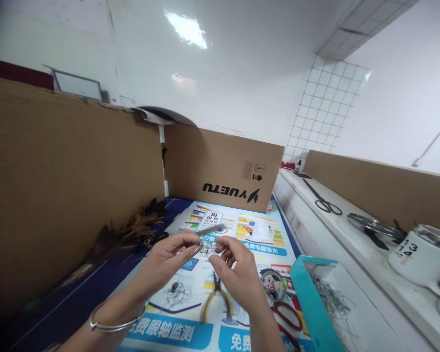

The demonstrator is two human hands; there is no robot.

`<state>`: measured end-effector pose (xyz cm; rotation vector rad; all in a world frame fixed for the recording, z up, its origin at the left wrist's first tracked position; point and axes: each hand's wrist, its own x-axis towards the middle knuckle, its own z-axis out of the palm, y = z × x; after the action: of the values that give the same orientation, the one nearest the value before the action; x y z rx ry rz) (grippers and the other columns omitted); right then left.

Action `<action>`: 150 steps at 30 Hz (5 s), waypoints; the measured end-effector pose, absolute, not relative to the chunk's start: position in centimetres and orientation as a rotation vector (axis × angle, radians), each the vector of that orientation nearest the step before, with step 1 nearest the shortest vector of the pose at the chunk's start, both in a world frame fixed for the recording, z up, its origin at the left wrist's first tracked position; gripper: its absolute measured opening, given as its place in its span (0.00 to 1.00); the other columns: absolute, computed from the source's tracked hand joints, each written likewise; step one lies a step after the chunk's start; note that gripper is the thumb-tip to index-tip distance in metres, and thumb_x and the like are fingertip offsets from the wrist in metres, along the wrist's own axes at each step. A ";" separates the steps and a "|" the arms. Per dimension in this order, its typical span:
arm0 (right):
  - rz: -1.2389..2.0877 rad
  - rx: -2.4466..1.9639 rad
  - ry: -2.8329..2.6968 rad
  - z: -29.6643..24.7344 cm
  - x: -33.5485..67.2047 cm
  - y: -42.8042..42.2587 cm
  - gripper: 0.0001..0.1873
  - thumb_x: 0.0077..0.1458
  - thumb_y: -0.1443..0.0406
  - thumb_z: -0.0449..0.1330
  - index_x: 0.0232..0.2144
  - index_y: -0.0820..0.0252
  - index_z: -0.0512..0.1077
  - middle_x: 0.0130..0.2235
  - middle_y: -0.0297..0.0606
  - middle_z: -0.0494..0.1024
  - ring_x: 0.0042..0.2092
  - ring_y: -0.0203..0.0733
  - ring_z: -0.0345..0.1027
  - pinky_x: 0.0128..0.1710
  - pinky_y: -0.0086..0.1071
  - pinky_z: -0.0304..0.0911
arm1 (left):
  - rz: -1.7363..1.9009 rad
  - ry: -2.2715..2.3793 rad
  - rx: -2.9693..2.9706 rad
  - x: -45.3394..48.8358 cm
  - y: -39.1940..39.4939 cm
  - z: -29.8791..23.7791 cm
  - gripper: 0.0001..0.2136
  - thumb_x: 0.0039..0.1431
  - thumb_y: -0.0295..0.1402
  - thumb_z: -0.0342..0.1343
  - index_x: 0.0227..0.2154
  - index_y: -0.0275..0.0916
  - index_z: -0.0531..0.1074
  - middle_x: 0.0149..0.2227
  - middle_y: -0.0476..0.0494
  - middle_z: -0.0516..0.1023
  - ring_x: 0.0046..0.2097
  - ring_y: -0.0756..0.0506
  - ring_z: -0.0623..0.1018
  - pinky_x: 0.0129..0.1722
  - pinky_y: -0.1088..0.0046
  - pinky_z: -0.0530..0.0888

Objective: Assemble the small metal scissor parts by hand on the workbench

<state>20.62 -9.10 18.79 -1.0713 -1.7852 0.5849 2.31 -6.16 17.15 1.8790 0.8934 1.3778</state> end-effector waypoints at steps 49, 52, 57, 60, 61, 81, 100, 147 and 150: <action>0.461 -0.839 -1.745 19.2 20.8 -9.8 0.08 0.49 0.75 0.54 0.29 0.58 0.66 0.33 0.36 0.70 0.36 0.38 0.66 0.34 0.31 0.63 | 1.565 0.434 2.399 1.6 -6.8 17.8 0.09 0.50 0.18 0.54 0.31 0.38 0.71 0.34 0.43 0.74 0.40 0.47 0.72 0.41 0.65 0.70; 0.480 -0.851 -1.722 19.2 20.8 -9.9 0.07 0.50 0.74 0.55 0.30 0.58 0.66 0.33 0.36 0.71 0.36 0.38 0.66 0.34 0.31 0.63 | 1.568 0.426 2.339 1.5 -6.4 17.7 0.09 0.51 0.18 0.53 0.31 0.38 0.71 0.34 0.43 0.74 0.39 0.47 0.73 0.42 0.65 0.71; 0.562 -0.814 -1.689 19.3 20.9 -10.2 0.06 0.50 0.74 0.55 0.29 0.58 0.67 0.32 0.36 0.70 0.36 0.38 0.66 0.35 0.31 0.62 | 1.572 0.443 2.319 1.2 -6.2 17.3 0.08 0.51 0.18 0.53 0.30 0.38 0.72 0.35 0.42 0.75 0.40 0.47 0.74 0.41 0.67 0.72; 0.687 -0.784 -1.659 19.3 21.1 -10.3 0.06 0.50 0.73 0.55 0.30 0.59 0.68 0.33 0.36 0.70 0.36 0.38 0.65 0.35 0.32 0.62 | 1.575 0.457 2.368 1.1 -6.4 17.3 0.10 0.51 0.17 0.53 0.31 0.38 0.72 0.36 0.42 0.75 0.40 0.47 0.74 0.40 0.70 0.72; 0.732 -0.776 -1.645 19.3 21.2 -10.3 0.06 0.50 0.72 0.55 0.30 0.59 0.69 0.33 0.36 0.70 0.36 0.38 0.65 0.34 0.32 0.61 | 1.581 0.452 2.393 1.0 -6.6 17.4 0.10 0.50 0.16 0.53 0.31 0.38 0.72 0.36 0.42 0.75 0.41 0.47 0.74 0.40 0.71 0.72; 0.803 -0.819 -1.491 19.1 21.4 -10.9 0.02 0.51 0.66 0.58 0.29 0.59 0.67 0.29 0.34 0.68 0.29 0.34 0.60 0.28 0.28 0.57 | 1.769 0.248 2.608 1.6 -7.3 18.0 0.12 0.48 0.13 0.53 0.32 0.34 0.71 0.36 0.41 0.74 0.40 0.47 0.74 0.39 0.68 0.73; 0.810 -0.888 -1.473 19.6 21.5 -11.0 0.02 0.51 0.67 0.58 0.29 0.60 0.67 0.27 0.32 0.67 0.28 0.33 0.60 0.28 0.28 0.56 | 1.771 0.373 2.638 1.7 -7.3 17.8 0.10 0.51 0.17 0.52 0.32 0.36 0.72 0.36 0.41 0.76 0.39 0.46 0.75 0.39 0.69 0.73; 0.718 -0.899 -1.477 20.0 21.6 -10.9 0.02 0.51 0.68 0.56 0.30 0.59 0.69 0.27 0.33 0.68 0.26 0.33 0.60 0.25 0.28 0.57 | 1.767 0.503 2.673 2.0 -6.7 16.3 0.09 0.52 0.18 0.50 0.31 0.37 0.72 0.46 0.38 0.72 0.41 0.48 0.75 0.40 0.72 0.75; 0.673 -0.862 -1.514 19.7 21.8 -10.6 0.06 0.51 0.70 0.55 0.30 0.58 0.71 0.31 0.35 0.69 0.27 0.33 0.62 0.26 0.28 0.58 | 1.759 0.504 2.653 2.1 -6.8 16.1 0.10 0.51 0.16 0.50 0.30 0.36 0.71 0.48 0.38 0.70 0.40 0.49 0.75 0.40 0.71 0.75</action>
<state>21.76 -10.61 19.73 -0.8620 -1.5143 0.6731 2.11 -6.76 16.13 2.6528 0.5039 1.7594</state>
